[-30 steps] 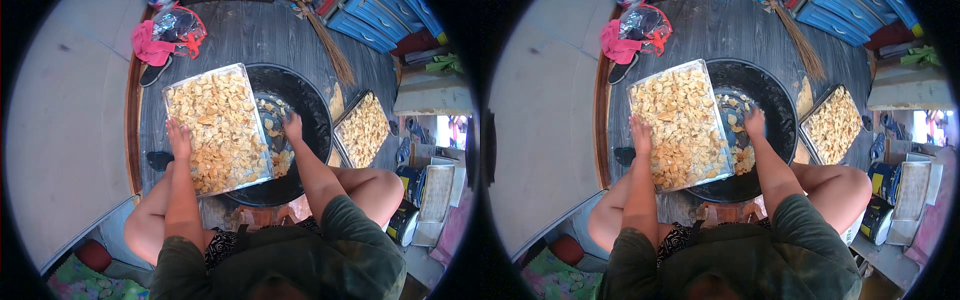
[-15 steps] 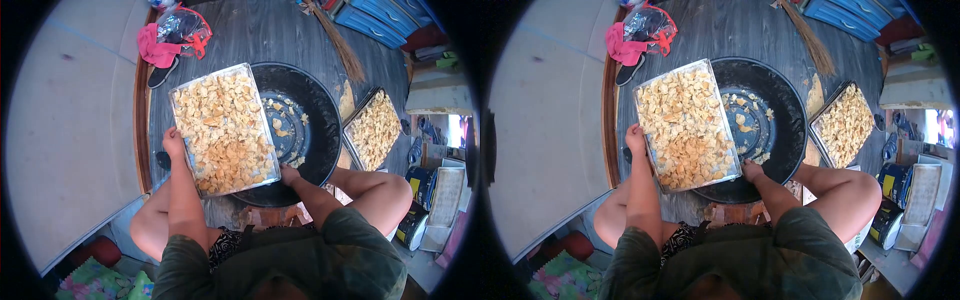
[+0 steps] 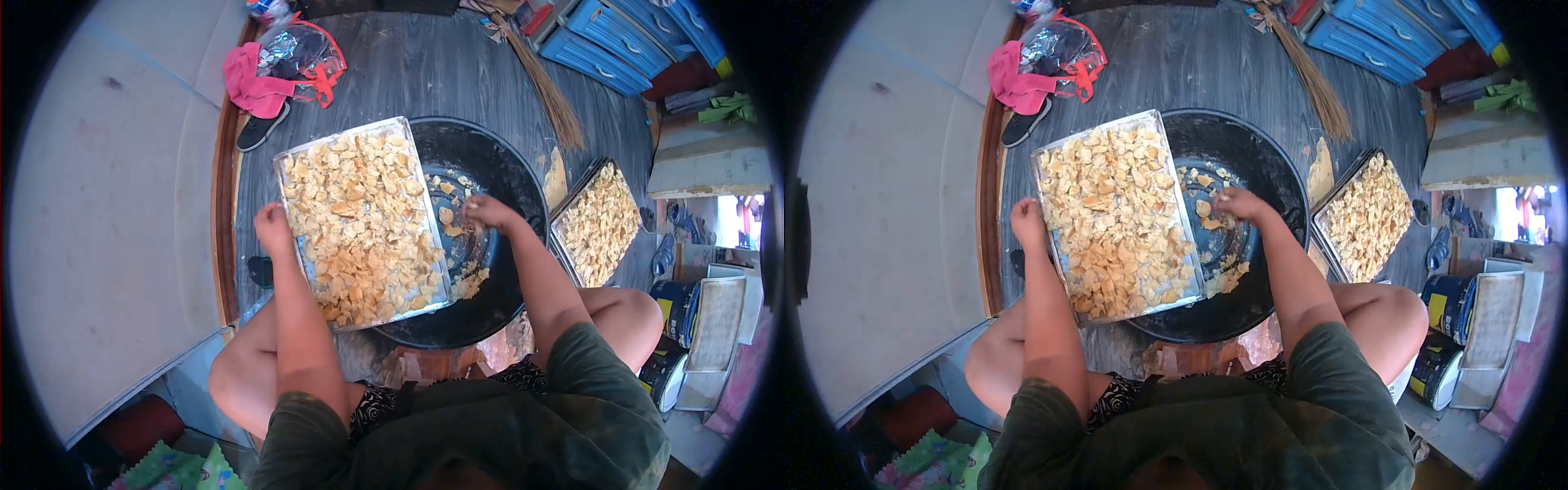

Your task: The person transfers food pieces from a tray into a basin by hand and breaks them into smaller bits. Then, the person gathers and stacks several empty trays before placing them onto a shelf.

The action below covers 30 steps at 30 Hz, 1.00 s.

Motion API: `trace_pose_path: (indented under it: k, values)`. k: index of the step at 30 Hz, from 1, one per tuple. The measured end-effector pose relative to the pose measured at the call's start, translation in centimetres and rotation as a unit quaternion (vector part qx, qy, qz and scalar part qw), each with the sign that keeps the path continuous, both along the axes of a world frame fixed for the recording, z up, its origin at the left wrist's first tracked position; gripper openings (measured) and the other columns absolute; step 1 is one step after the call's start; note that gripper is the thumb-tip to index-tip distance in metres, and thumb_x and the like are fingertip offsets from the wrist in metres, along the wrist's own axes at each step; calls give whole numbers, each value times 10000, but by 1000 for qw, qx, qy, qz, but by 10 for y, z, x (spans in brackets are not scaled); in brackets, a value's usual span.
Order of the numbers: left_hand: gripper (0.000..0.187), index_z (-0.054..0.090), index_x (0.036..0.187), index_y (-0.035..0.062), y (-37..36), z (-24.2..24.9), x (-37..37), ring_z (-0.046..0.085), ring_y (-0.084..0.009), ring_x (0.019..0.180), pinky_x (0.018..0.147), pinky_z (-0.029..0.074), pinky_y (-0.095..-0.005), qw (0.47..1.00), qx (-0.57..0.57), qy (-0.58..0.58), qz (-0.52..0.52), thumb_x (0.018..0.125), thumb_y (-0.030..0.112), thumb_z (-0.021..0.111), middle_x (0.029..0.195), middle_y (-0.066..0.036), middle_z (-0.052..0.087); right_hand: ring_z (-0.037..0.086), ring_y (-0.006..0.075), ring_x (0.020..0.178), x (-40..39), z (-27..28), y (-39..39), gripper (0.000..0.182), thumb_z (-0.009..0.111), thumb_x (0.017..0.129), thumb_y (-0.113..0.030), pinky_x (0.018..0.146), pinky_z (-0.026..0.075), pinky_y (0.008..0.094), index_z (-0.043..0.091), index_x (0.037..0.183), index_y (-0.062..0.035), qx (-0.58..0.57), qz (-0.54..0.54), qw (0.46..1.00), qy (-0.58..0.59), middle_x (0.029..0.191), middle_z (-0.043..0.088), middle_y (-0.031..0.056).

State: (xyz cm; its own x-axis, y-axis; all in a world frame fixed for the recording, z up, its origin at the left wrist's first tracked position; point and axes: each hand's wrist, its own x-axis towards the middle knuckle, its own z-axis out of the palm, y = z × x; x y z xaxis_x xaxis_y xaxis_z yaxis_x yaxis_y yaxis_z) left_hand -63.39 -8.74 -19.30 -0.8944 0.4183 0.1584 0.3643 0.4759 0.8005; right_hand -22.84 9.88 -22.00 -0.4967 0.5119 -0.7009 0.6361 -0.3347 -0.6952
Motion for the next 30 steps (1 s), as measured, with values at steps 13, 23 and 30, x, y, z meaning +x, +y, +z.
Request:
trace_pose_path:
  k: [13, 23, 30]
  values:
    - [469, 384, 1207, 44, 68, 77, 92, 544, -130, 778, 646, 518, -294, 693, 64, -611, -377, 815, 209, 582, 919, -56, 524, 559, 117, 725, -188, 96, -16, 365, 697, 682, -143, 618, 453, 246, 536, 996, -50, 61, 169, 955, 238, 871, 587, 54]
    - [249, 520, 999, -25, 38, 92, 90, 563, -124, 574, 534, 480, -220, 775, -125, -466, -409, 750, -20, 524, 694, -58, 570, 570, 124, 630, -143, 93, -62, 271, 597, 663, -4, 556, 449, 236, 531, 924, -29, -48, 44, 972, 227, 752, 585, 74]
    - [189, 579, 879, 24, -30, 78, 154, 564, -127, 535, 484, 451, -230, 800, -179, -423, -387, 692, 17, 555, 647, -68, 579, 555, 134, 599, -80, 88, -112, 270, 573, 657, -10, 492, 448, 253, 512, 917, -46, -113, 22, 978, 176, 716, 561, 53]
